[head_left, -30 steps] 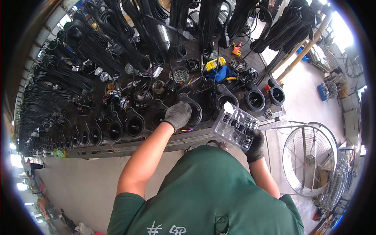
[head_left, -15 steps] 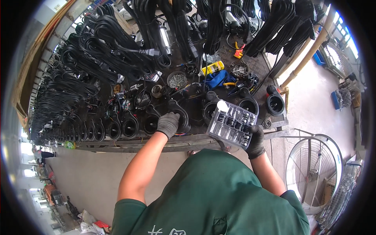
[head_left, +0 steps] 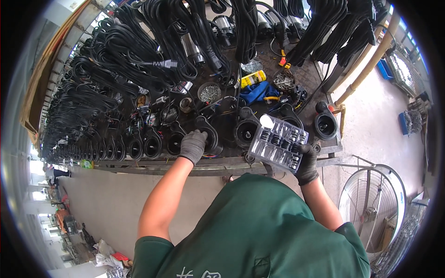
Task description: The person picks up small circular components from a plastic tray and inserts them into black circular housings attached to a series of long cables on a workbench.
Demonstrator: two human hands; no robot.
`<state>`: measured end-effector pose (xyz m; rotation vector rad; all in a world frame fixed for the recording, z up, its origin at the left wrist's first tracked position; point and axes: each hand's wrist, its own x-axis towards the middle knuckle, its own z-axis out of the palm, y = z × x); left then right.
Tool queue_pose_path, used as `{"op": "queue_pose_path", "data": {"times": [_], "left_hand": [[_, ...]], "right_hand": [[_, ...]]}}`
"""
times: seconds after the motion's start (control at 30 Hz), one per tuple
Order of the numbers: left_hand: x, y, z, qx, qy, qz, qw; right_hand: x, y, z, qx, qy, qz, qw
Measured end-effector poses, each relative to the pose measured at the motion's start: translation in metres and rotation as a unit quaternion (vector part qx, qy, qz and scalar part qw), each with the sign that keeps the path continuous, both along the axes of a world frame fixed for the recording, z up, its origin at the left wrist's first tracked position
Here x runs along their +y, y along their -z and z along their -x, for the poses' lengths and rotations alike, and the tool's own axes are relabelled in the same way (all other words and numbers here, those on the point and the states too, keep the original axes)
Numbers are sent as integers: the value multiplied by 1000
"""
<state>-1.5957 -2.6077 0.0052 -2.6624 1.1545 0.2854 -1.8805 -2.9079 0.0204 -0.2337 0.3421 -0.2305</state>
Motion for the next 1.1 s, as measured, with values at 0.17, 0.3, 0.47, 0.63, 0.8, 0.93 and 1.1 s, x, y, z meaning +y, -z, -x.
{"op": "queue_pose_path", "data": {"times": [0.17,0.3,0.47,0.63,0.8,0.93,1.1], "left_hand": [[3,11,-7,9,4,-21,1000],[-11,7,-7,14,23,-53,998],[-17,19,-9,21,18,-73,997],[-9,1,-7,36,13,-8,999],[-69,-71,55,13,-37,320,947],[-130,-104,115,173,110,369,907],[-161,-85,127,215,109,306,921]], "right_hand": [[-6,14,0,-3,-16,-13,1000],[-7,17,0,1,-42,-14,999],[-2,9,-2,12,-79,-14,997],[-1,5,-9,13,-95,-35,995],[1,7,-14,-2,-121,-65,991],[5,12,-15,-9,-154,-77,985],[12,10,-15,-8,-123,-41,991]]}}
